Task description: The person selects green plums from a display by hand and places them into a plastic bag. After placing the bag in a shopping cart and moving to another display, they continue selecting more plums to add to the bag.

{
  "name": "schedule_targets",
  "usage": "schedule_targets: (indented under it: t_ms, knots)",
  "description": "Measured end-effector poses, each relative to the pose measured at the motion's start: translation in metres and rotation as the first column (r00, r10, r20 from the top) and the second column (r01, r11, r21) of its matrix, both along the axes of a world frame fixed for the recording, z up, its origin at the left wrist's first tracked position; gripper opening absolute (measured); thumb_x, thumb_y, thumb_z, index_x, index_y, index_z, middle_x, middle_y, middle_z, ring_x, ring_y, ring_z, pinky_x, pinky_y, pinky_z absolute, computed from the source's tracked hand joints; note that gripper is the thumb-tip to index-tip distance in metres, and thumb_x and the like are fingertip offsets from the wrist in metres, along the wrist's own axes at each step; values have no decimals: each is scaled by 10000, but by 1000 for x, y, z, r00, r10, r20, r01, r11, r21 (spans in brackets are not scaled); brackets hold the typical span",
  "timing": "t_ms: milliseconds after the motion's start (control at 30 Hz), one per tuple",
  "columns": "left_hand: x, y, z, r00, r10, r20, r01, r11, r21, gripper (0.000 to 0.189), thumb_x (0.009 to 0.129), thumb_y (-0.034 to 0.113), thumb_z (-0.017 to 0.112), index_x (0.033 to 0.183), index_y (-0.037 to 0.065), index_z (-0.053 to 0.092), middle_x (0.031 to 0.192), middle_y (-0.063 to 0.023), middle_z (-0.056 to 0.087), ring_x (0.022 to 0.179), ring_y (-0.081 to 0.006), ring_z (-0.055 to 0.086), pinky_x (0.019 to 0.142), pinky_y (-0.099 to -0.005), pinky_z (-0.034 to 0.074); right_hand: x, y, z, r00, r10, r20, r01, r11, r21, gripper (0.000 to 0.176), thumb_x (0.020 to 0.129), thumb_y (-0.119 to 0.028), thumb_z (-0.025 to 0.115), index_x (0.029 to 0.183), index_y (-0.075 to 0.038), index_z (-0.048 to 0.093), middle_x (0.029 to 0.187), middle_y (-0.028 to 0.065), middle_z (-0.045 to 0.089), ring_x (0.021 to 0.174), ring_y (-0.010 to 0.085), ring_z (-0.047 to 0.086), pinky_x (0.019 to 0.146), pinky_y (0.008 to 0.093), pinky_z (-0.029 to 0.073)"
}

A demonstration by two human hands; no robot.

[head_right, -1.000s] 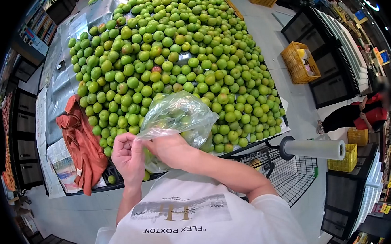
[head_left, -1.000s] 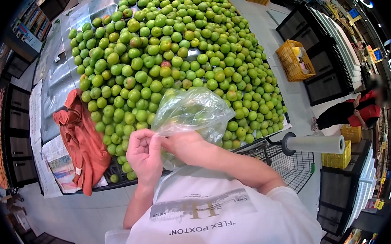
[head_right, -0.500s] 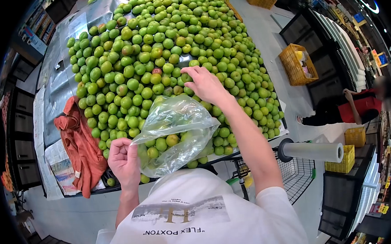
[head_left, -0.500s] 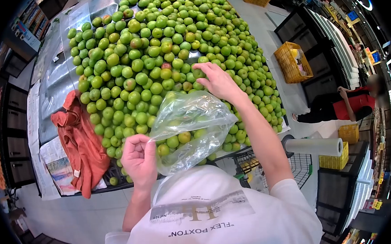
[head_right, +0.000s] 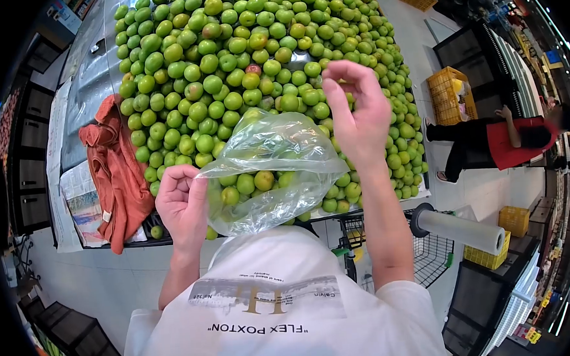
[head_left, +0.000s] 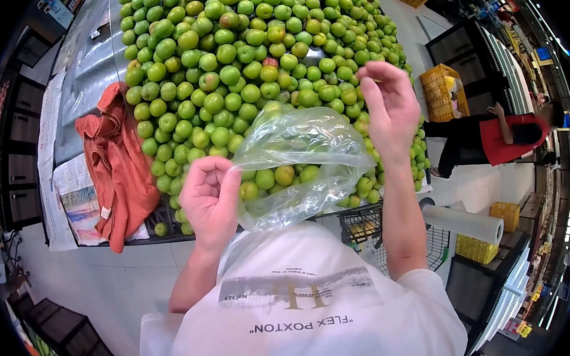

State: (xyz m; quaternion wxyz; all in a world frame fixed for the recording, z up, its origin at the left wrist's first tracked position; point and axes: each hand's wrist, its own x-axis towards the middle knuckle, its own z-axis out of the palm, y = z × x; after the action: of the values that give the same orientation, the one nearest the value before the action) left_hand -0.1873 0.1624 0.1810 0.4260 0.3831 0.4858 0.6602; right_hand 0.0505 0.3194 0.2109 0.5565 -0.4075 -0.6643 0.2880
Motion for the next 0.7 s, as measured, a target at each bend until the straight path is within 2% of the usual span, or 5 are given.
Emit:
schedule_targets:
  t_ms: [67, 167, 433, 500, 700]
  knots:
    - [4, 3, 2, 1000, 10, -2, -10, 1000, -10, 95, 993, 0, 640, 1058, 8, 571, 788, 55, 575, 645, 25, 448, 564, -144, 304, 1, -41, 24, 971, 149, 189, -191, 954, 233, 217, 920, -16, 714, 1124, 23, 652, 1011, 112, 719, 851, 176, 700, 765, 284, 565]
    - [6, 5, 4, 1000, 11, -13, -11, 1000, -18, 93, 997, 21, 647, 1049, 21, 570, 771, 68, 558, 622, 31, 418, 543, -147, 270, -25, -76, 28, 768, 398, 502, -525, 840, 137, 246, 831, -38, 741, 1060, 8, 665, 892, 118, 677, 797, 255, 697, 686, 338, 574]
    - [4, -4, -1, 998, -10, -60, 11, 1000, 16, 117, 983, -6, 658, 1064, 13, 576, 795, 47, 586, 644, 28, 454, 559, -137, 315, -67, -95, -52, 489, 243, 838, -336, 939, -76, 474, 785, -103, 703, 1239, -17, 602, 1200, 141, 572, 1075, 296, 593, 866, 417, 532]
    - [4, -7, -4, 987, -54, -149, 55, 998, 5, 137, 974, -24, 663, 1078, 7, 579, 802, 46, 586, 662, 25, 471, 577, -134, 334, -71, -97, -57, 310, 301, 902, -254, 940, -227, 751, 735, -186, 841, 1384, -38, 493, 1399, 195, 509, 1234, 383, 536, 1033, 466, 466]
    - [9, -15, -3, 906, -14, -423, 20, 1000, 9, 279, 872, -24, 774, 1085, 9, 597, 783, 20, 586, 631, -29, 491, 576, -178, 367, -69, -88, -64, 374, 326, 868, -289, 931, -224, 762, 731, -181, 837, 1383, -23, 478, 1381, 220, 512, 1187, 408, 566, 989, 466, 504]
